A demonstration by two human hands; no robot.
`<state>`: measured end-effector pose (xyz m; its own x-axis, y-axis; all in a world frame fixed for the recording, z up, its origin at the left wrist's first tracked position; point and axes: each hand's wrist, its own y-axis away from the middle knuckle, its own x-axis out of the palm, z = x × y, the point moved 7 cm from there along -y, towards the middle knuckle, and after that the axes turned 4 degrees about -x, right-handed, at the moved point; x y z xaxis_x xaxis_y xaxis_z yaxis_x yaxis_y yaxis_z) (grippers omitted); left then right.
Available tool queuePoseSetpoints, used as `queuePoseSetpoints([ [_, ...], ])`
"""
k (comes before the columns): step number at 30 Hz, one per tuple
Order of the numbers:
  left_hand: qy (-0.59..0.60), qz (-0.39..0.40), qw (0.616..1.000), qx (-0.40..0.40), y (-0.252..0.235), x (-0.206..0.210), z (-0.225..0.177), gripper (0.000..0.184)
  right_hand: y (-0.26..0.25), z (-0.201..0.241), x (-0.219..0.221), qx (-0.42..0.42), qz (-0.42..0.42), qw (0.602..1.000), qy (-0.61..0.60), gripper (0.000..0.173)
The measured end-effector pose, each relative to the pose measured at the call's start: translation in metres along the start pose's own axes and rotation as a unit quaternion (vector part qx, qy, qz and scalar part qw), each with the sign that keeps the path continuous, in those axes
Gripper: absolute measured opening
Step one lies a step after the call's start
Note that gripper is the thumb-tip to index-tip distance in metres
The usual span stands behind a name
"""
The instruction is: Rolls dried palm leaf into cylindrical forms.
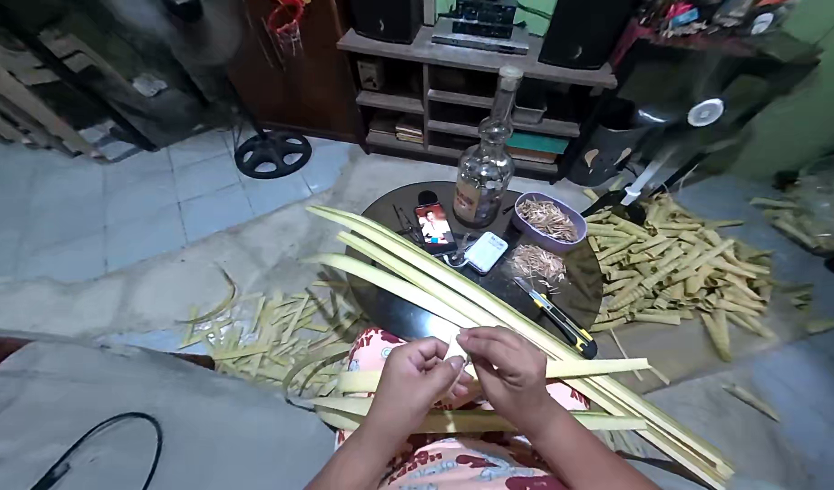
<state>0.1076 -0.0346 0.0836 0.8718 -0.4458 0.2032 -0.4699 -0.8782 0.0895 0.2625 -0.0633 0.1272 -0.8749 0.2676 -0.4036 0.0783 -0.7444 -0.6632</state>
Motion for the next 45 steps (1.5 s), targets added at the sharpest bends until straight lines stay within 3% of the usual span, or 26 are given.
queuePoseSetpoints([
  [2, -0.031, -0.016, 0.999, 0.008, -0.001, -0.001, 0.001, 0.016, -0.003, -0.007, -0.001, 0.109, 0.009, 0.988, -0.113, 0.021],
  [5, -0.091, -0.045, 0.994, 0.035, -0.005, -0.007, 0.004, 0.015, -0.014, -0.020, -0.001, 0.283, 0.038, 0.928, -0.238, 0.021],
  [7, -0.167, -0.087, 0.981, 0.046, -0.008, -0.015, 0.004, 0.015, -0.018, -0.017, -0.003, 0.258, 0.043, 0.945, -0.195, 0.015],
  [9, -0.221, -0.130, 0.966, 0.030, -0.010, -0.027, 0.003, 0.022, -0.013, 0.000, -0.007, 0.121, 0.044, 0.991, -0.047, 0.013],
  [11, -0.201, -0.118, 0.972, 0.021, -0.008, -0.027, -0.003, 0.018, -0.001, 0.019, -0.003, -0.022, 0.040, 0.996, 0.077, 0.015],
  [13, -0.138, -0.075, 0.987, 0.019, -0.003, -0.021, -0.010, 0.007, 0.008, 0.025, 0.005, -0.073, 0.047, 0.991, 0.101, 0.018],
  [15, -0.092, -0.042, 0.995, 0.019, 0.000, -0.018, -0.015, 0.017, 0.004, 0.020, 0.008, -0.030, 0.068, 0.996, 0.052, 0.019],
  [19, -0.053, -0.028, 0.997, 0.038, 0.003, -0.011, -0.019, 0.019, -0.016, 0.003, 0.003, 0.136, 0.064, 0.983, -0.105, 0.024],
  [21, -0.070, -0.020, 0.996, 0.043, 0.003, -0.008, -0.017, 0.019, -0.019, -0.008, 0.007, 0.205, 0.069, 0.958, -0.188, 0.024],
  [25, -0.074, 0.033, 0.997, -0.010, 0.004, -0.001, -0.005, 0.020, -0.009, -0.016, 0.017, 0.247, 0.041, 0.913, -0.321, 0.019],
  [27, 0.088, 0.072, 0.991, -0.065, 0.010, 0.003, 0.000, 0.021, -0.004, -0.014, 0.022, 0.264, 0.054, 0.862, -0.429, 0.019],
  [29, 0.240, 0.124, 0.955, -0.125, 0.016, 0.012, 0.004, 0.022, 0.002, -0.013, 0.026, 0.280, 0.089, 0.797, -0.528, 0.019],
  [31, 0.317, 0.178, 0.919, -0.149, 0.020, 0.019, 0.005, 0.028, 0.008, -0.014, 0.024, 0.279, 0.115, 0.755, -0.582, 0.019],
  [33, 0.312, 0.178, 0.923, -0.138, 0.019, 0.019, 0.005, 0.028, 0.004, -0.014, 0.020, 0.256, 0.129, 0.765, -0.577, 0.017],
  [38, 0.185, 0.085, 0.976, -0.078, 0.007, 0.005, 0.002, 0.016, -0.018, -0.013, 0.012, 0.211, 0.120, 0.877, -0.416, 0.020],
  [42, 0.185, 0.114, 0.973, -0.073, 0.007, 0.002, -0.003, 0.032, -0.016, -0.017, 0.014, 0.222, 0.107, 0.886, -0.392, 0.021],
  [45, 0.146, 0.074, 0.985, -0.053, 0.003, -0.002, 0.003, 0.030, -0.014, -0.020, 0.016, 0.234, 0.098, 0.893, -0.373, 0.022],
])
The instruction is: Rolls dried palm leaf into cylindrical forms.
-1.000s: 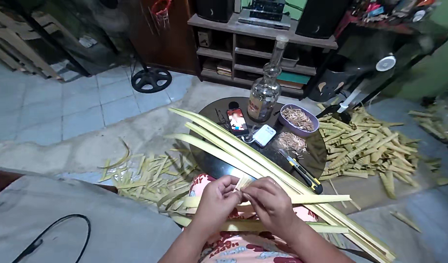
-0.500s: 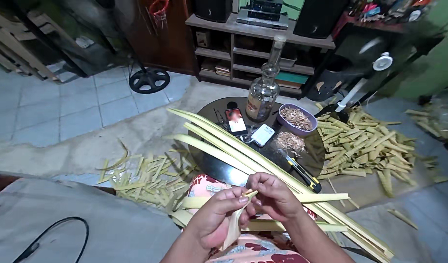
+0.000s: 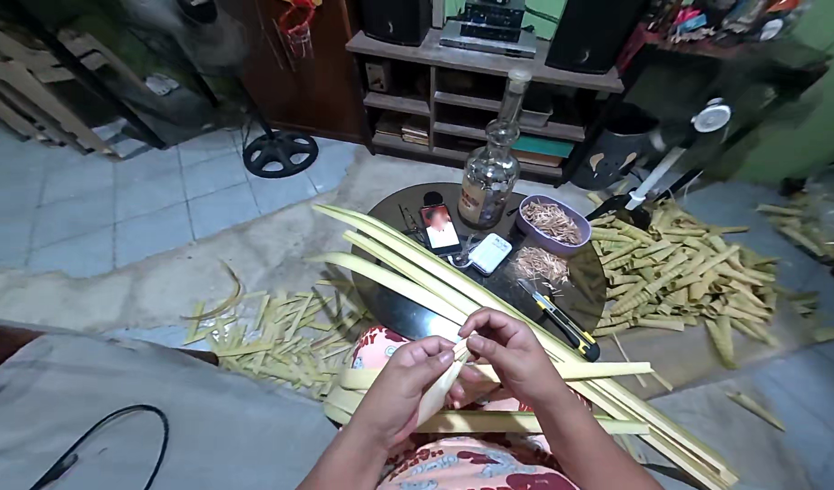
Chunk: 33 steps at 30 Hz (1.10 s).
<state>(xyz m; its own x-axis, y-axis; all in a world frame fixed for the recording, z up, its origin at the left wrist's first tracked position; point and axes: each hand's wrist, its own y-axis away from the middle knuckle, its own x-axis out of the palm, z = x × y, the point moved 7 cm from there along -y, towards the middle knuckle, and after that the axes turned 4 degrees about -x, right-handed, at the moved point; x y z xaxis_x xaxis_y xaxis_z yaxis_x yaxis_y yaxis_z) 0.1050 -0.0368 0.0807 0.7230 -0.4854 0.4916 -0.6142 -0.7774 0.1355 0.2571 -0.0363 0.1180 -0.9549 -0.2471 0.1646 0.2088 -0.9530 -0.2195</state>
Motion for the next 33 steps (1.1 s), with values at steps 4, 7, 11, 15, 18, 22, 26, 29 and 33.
queuePoseSetpoints([
  [4, -0.206, -0.112, 0.969, 0.072, -0.005, -0.013, -0.004, 0.020, -0.003, 0.011, -0.002, 0.007, -0.040, 0.987, 0.157, 0.023],
  [7, -0.275, -0.242, 0.919, 0.149, 0.001, -0.022, -0.019, 0.013, 0.011, 0.030, 0.012, -0.176, -0.066, 0.893, 0.409, 0.017],
  [11, -0.305, -0.228, 0.895, 0.234, 0.007, 0.001, -0.030, 0.029, 0.018, 0.007, 0.033, -0.257, -0.073, 0.823, 0.501, 0.028],
  [15, -0.337, -0.165, 0.884, 0.278, -0.002, 0.016, -0.031, 0.029, 0.009, 0.018, 0.010, -0.185, -0.162, 0.927, 0.282, 0.013],
  [18, -0.263, -0.145, 0.924, 0.236, -0.012, 0.005, -0.027, 0.032, 0.007, 0.024, -0.004, -0.139, -0.195, 0.956, 0.168, 0.028],
  [22, -0.260, -0.139, 0.925, 0.239, -0.019, -0.006, -0.037, 0.024, 0.005, 0.020, -0.012, -0.025, -0.210, 0.977, -0.031, 0.013],
  [26, -0.273, -0.117, 0.920, 0.256, -0.018, 0.003, -0.047, 0.017, 0.020, -0.028, 0.005, 0.178, -0.151, 0.946, -0.227, 0.016],
  [29, -0.317, -0.090, 0.924, 0.192, -0.016, 0.002, -0.043, 0.022, 0.021, -0.031, 0.011, 0.145, -0.053, 0.962, -0.226, 0.044],
  [33, -0.344, -0.112, 0.913, 0.187, -0.011, -0.002, -0.046, 0.031, 0.022, -0.026, 0.016, 0.165, -0.019, 0.963, -0.210, 0.045],
])
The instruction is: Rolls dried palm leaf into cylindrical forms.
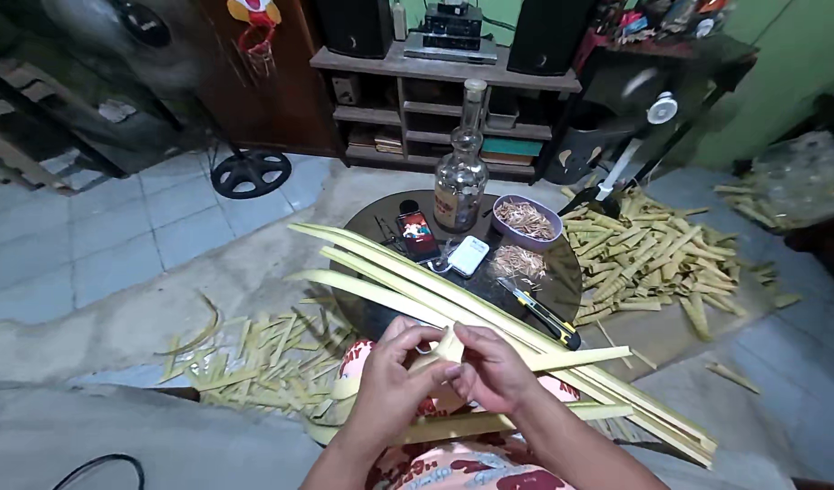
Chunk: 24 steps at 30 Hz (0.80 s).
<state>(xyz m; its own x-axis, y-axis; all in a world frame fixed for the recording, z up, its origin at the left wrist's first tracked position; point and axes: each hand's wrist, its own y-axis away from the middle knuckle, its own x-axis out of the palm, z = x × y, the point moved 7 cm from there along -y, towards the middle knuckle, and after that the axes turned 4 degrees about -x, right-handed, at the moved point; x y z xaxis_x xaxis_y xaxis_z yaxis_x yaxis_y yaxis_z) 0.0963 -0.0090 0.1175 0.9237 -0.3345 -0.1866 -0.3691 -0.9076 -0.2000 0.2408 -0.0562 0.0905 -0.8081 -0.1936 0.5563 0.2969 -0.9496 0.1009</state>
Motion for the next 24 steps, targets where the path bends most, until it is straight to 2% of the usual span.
queuePoseSetpoints([
  [3, -0.078, -0.060, 0.994, 0.046, 0.003, -0.002, 0.004, 0.033, 0.012, -0.028, 0.000, 0.013, 0.050, 0.998, 0.030, 0.045],
  [6, -0.098, -0.013, 0.995, 0.020, 0.010, -0.001, 0.003, 0.024, 0.010, -0.008, -0.002, -0.007, 0.045, 0.996, 0.083, 0.066],
  [7, -0.086, 0.000, 0.996, 0.013, 0.012, -0.001, 0.001, 0.026, 0.009, -0.004, -0.001, 0.000, 0.037, 0.997, 0.068, 0.067],
  [9, -0.061, -0.014, 0.998, 0.026, 0.013, 0.000, -0.001, 0.025, 0.013, -0.018, 0.005, 0.053, 0.047, 0.997, 0.009, 0.059],
  [11, -0.087, -0.030, 0.995, 0.037, 0.011, 0.002, 0.003, 0.032, 0.020, -0.041, 0.002, 0.070, 0.045, 0.995, 0.057, 0.050],
  [13, -0.102, -0.005, 0.995, 0.014, 0.013, 0.001, 0.010, 0.028, 0.020, -0.034, -0.001, 0.044, 0.051, 0.990, 0.127, 0.055],
  [15, -0.079, 0.029, 0.996, 0.000, 0.016, 0.001, 0.009, 0.026, 0.013, -0.014, -0.001, 0.029, 0.033, 0.993, 0.112, 0.067],
  [18, -0.037, 0.002, 0.999, 0.018, 0.015, 0.001, 0.007, 0.022, 0.019, -0.035, 0.006, 0.104, 0.028, 0.994, 0.013, 0.061],
  [20, -0.068, -0.008, 0.997, 0.018, 0.014, 0.001, 0.012, 0.025, 0.023, -0.050, -0.001, 0.095, 0.033, 0.989, 0.105, 0.055],
  [22, -0.093, 0.015, 0.996, 0.007, 0.017, -0.001, 0.014, 0.021, 0.021, -0.032, -0.003, 0.046, 0.052, 0.980, 0.186, 0.064],
  [23, -0.085, 0.037, 0.996, 0.004, 0.017, -0.001, 0.013, 0.021, 0.020, -0.021, -0.001, 0.040, 0.048, 0.983, 0.175, 0.067],
  [24, -0.065, 0.057, 0.996, 0.008, 0.017, -0.002, 0.009, 0.025, 0.020, -0.018, 0.002, 0.063, 0.039, 0.991, 0.114, 0.065],
])
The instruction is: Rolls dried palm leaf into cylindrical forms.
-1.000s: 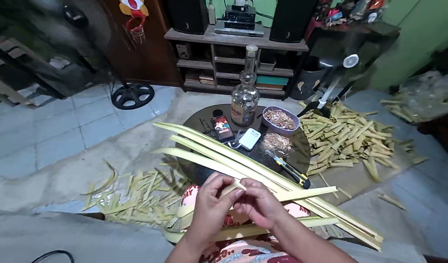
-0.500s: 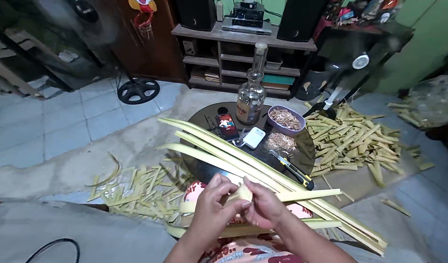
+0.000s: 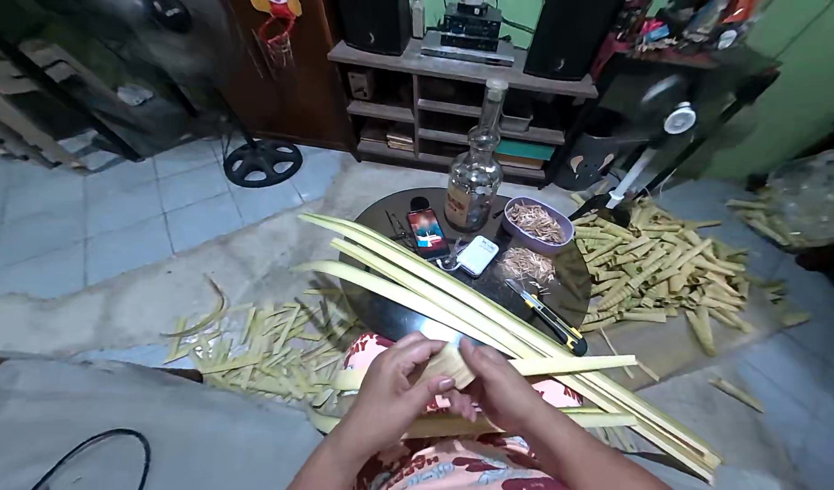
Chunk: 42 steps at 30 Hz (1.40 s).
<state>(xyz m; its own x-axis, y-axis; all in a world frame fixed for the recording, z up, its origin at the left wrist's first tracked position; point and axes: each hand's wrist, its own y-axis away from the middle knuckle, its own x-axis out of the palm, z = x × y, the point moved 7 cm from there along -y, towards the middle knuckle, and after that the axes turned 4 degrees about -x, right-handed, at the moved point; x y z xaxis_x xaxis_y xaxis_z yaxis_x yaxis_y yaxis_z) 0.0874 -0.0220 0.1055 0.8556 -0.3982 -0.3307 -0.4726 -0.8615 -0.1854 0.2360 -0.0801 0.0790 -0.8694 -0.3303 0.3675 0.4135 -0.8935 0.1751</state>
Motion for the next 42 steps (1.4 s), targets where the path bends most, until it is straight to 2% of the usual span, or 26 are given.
queuePoseSetpoints([
  [2, 0.030, -0.003, 0.999, 0.024, -0.001, 0.000, -0.006, 0.021, 0.004, -0.014, 0.013, 0.080, 0.007, 0.985, -0.151, 0.058],
  [3, 0.035, -0.023, 0.999, 0.032, -0.002, 0.001, -0.004, 0.018, 0.005, -0.024, 0.015, 0.090, 0.010, 0.985, -0.149, 0.054],
  [7, 0.009, -0.020, 1.000, 0.016, -0.001, 0.000, 0.006, 0.017, 0.004, 0.004, 0.001, -0.072, -0.023, 0.983, 0.167, 0.059],
  [8, 0.014, 0.003, 1.000, 0.016, 0.000, -0.001, 0.004, 0.018, 0.004, 0.010, 0.000, -0.066, -0.037, 0.986, 0.149, 0.059],
  [11, 0.044, 0.019, 0.998, 0.039, 0.001, 0.000, -0.003, 0.016, 0.009, -0.011, 0.008, 0.102, -0.033, 0.989, -0.105, 0.060],
  [13, 0.073, 0.007, 0.996, 0.043, 0.000, 0.000, -0.001, 0.013, 0.003, -0.006, 0.001, 0.028, -0.036, 0.998, 0.041, 0.053],
  [15, 0.077, 0.030, 0.996, 0.029, 0.000, -0.001, 0.003, 0.015, 0.002, 0.023, 0.005, -0.124, -0.034, 0.947, 0.296, 0.048],
  [16, 0.075, 0.050, 0.996, 0.027, 0.000, -0.002, 0.003, 0.016, 0.004, 0.030, 0.007, -0.150, -0.039, 0.935, 0.318, 0.047],
  [19, 0.081, 0.092, 0.992, 0.038, 0.002, -0.002, -0.003, 0.011, 0.010, 0.008, 0.005, 0.031, -0.033, 0.999, -0.017, 0.044],
  [20, 0.086, 0.096, 0.991, 0.037, 0.002, -0.001, -0.004, 0.010, 0.010, 0.007, 0.004, 0.037, -0.036, 0.999, -0.015, 0.043],
  [21, 0.094, 0.093, 0.991, 0.035, 0.000, -0.001, -0.003, 0.009, 0.009, 0.016, 0.002, -0.026, -0.046, 0.993, 0.103, 0.038],
  [23, 0.100, 0.085, 0.991, 0.028, -0.002, -0.005, -0.001, 0.012, 0.009, 0.039, 0.008, -0.188, -0.061, 0.899, 0.391, 0.043],
  [24, 0.100, 0.088, 0.991, 0.024, -0.002, -0.006, -0.001, 0.013, 0.010, 0.041, 0.010, -0.203, -0.061, 0.884, 0.416, 0.047],
  [26, 0.099, 0.102, 0.990, 0.019, -0.003, -0.006, -0.001, 0.015, 0.008, 0.026, 0.004, -0.081, -0.049, 0.980, 0.177, 0.040],
  [27, 0.093, 0.104, 0.990, 0.017, -0.004, -0.006, -0.001, 0.014, 0.007, 0.019, 0.003, -0.025, -0.049, 0.996, 0.065, 0.042],
  [28, 0.090, 0.105, 0.990, 0.018, -0.005, -0.006, -0.001, 0.012, 0.007, 0.020, 0.002, -0.032, -0.053, 0.995, 0.077, 0.041],
  [29, 0.092, 0.107, 0.990, 0.018, -0.006, -0.007, 0.000, 0.012, 0.007, 0.029, 0.001, -0.091, -0.058, 0.975, 0.194, 0.038],
  [31, 0.101, 0.110, 0.989, 0.018, -0.007, -0.009, 0.000, 0.014, 0.011, 0.043, 0.007, -0.213, -0.066, 0.880, 0.420, 0.047],
  [32, 0.104, 0.114, 0.988, 0.017, -0.008, -0.009, 0.000, 0.015, 0.012, 0.041, 0.007, -0.204, -0.063, 0.892, 0.399, 0.044],
  [34, 0.104, 0.121, 0.987, 0.008, -0.010, -0.009, 0.000, 0.015, 0.009, 0.026, -0.001, -0.074, -0.062, 0.987, 0.128, 0.041],
  [35, 0.102, 0.123, 0.987, 0.004, -0.011, -0.008, 0.001, 0.013, 0.009, 0.023, -0.002, -0.043, -0.071, 0.994, 0.075, 0.040],
  [36, 0.101, 0.123, 0.987, 0.001, -0.012, -0.008, 0.003, 0.012, 0.010, 0.027, -0.004, -0.070, -0.080, 0.983, 0.148, 0.037],
  [38, 0.106, 0.122, 0.987, -0.006, -0.013, -0.010, 0.005, 0.014, 0.012, 0.042, 0.001, -0.188, -0.087, 0.894, 0.397, 0.047],
  [39, 0.115, 0.124, 0.986, -0.009, -0.013, -0.011, 0.006, 0.015, 0.014, 0.042, 0.001, -0.202, -0.093, 0.873, 0.434, 0.047],
  [41, 0.131, 0.130, 0.983, -0.015, -0.014, -0.013, 0.006, 0.017, 0.013, 0.029, -0.008, -0.093, -0.089, 0.968, 0.215, 0.037],
  [42, 0.132, 0.131, 0.982, -0.019, -0.014, -0.013, 0.007, 0.017, 0.012, 0.021, -0.010, -0.037, -0.089, 0.990, 0.101, 0.039],
])
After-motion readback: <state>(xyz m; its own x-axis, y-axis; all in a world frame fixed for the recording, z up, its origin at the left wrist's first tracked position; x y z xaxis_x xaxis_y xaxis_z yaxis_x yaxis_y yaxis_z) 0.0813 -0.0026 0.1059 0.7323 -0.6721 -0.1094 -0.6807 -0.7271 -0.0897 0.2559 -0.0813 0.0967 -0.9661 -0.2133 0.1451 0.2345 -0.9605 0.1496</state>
